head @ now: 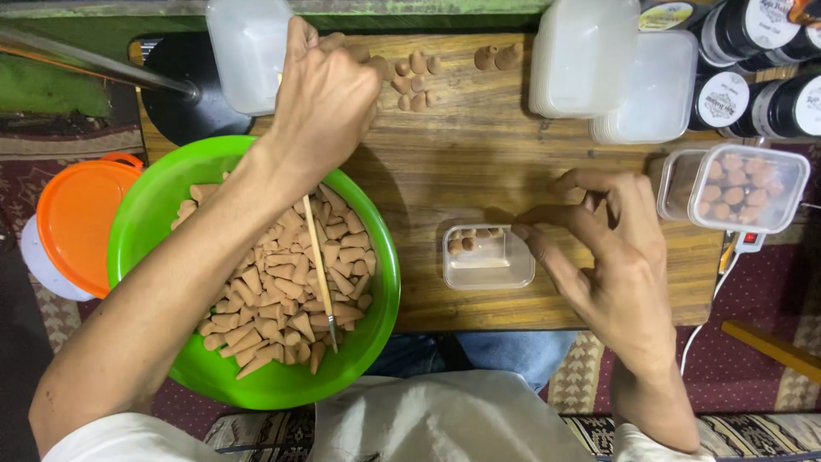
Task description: The person sorts incense cones from a green bowl into a small clear plastic container using a thin wooden stick and their hands.
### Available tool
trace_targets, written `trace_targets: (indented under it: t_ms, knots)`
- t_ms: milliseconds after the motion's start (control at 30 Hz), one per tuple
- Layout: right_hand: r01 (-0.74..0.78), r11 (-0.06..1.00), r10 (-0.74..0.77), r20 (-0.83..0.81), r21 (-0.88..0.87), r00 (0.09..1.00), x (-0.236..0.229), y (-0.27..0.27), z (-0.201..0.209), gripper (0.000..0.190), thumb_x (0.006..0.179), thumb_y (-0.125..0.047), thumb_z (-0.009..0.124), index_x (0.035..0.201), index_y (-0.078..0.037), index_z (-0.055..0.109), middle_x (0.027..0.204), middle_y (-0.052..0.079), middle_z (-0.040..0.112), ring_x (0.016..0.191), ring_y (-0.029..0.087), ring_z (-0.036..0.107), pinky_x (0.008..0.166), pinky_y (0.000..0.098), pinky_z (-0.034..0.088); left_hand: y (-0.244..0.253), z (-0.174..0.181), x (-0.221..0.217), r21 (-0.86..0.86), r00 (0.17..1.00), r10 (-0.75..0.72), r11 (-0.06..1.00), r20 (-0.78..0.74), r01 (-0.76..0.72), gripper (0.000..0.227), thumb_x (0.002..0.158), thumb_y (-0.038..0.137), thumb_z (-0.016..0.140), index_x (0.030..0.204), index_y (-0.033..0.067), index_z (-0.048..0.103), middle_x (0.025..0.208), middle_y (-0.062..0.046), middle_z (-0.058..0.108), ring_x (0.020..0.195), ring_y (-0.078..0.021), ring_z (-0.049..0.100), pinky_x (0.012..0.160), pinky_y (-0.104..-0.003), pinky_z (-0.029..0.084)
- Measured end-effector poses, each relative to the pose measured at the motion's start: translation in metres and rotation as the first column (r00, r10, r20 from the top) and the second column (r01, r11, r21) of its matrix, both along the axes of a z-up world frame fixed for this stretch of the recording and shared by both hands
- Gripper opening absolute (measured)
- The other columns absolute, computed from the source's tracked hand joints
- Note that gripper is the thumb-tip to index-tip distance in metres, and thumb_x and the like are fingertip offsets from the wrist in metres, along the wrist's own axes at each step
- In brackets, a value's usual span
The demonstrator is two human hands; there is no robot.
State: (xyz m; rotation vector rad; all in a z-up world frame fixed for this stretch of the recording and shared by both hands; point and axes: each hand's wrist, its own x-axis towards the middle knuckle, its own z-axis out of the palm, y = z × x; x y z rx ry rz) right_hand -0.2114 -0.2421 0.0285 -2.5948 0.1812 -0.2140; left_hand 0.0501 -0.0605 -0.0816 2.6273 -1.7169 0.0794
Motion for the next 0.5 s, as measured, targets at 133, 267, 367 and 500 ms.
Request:
trace_targets:
  t_ms: [133,267,367,500]
  knots:
    - [0.006,1.0,-0.007,-0.079,-0.021,0.997,-0.024,0.0,-0.023,0.031,0.092,-0.026,0.074,0.107,0.0,0.072,0.126,0.016,0.057,0.114,0.029,0.051,0.092,0.0409,0.046,-0.004,0.014,-0.004,-0.035,0.997,-0.053,0.998,0.055,0.055,0.024,0.077,-0.007,0.059,0.073,0.0151,0.05,0.055,-0.002,0.048,0.066,-0.029,0.055,0.086,-0.04,0.035]
    - [-0.013,0.998,0.018,-0.084,0.062,0.996,-0.03,0.01,-0.025,0.024,0.094,-0.023,0.073,0.105,-0.001,0.075,0.123,0.016,0.057,0.109,0.03,0.052,0.089,0.0402,0.046,-0.002,0.037,-0.013,-0.104,0.997,-0.032,0.994,0.066,0.039,0.023,0.078,-0.006,0.063,0.095,0.0089,0.059,0.052,-0.004,0.054,0.07,-0.0311,0.064,0.092,-0.043,0.039]
    - [-0.006,0.999,0.011,-0.102,0.047,0.995,-0.039,0.011,-0.035,0.023,0.095,-0.023,0.072,0.108,-0.004,0.075,0.124,0.014,0.058,0.107,0.029,0.051,0.088,0.0407,0.046,0.006,0.064,-0.027,-0.143,0.993,-0.014,0.989,0.118,0.031,0.029,0.079,-0.004,0.064,0.104,0.0082,0.058,0.053,-0.006,0.055,0.067,-0.0302,0.058,0.09,-0.041,0.042]
    - [-0.004,0.999,-0.003,-0.134,-0.048,0.991,-0.052,0.012,-0.057,0.024,0.097,-0.025,0.071,0.105,-0.003,0.077,0.125,0.015,0.058,0.104,0.029,0.05,0.084,0.0423,0.046,0.016,0.103,-0.061,-0.257,1.0,-0.015,0.966,0.006,0.016,0.024,0.092,0.0,0.072,0.107,0.0136,0.061,0.076,-0.002,0.072,0.079,-0.0269,0.064,0.088,-0.04,0.039]
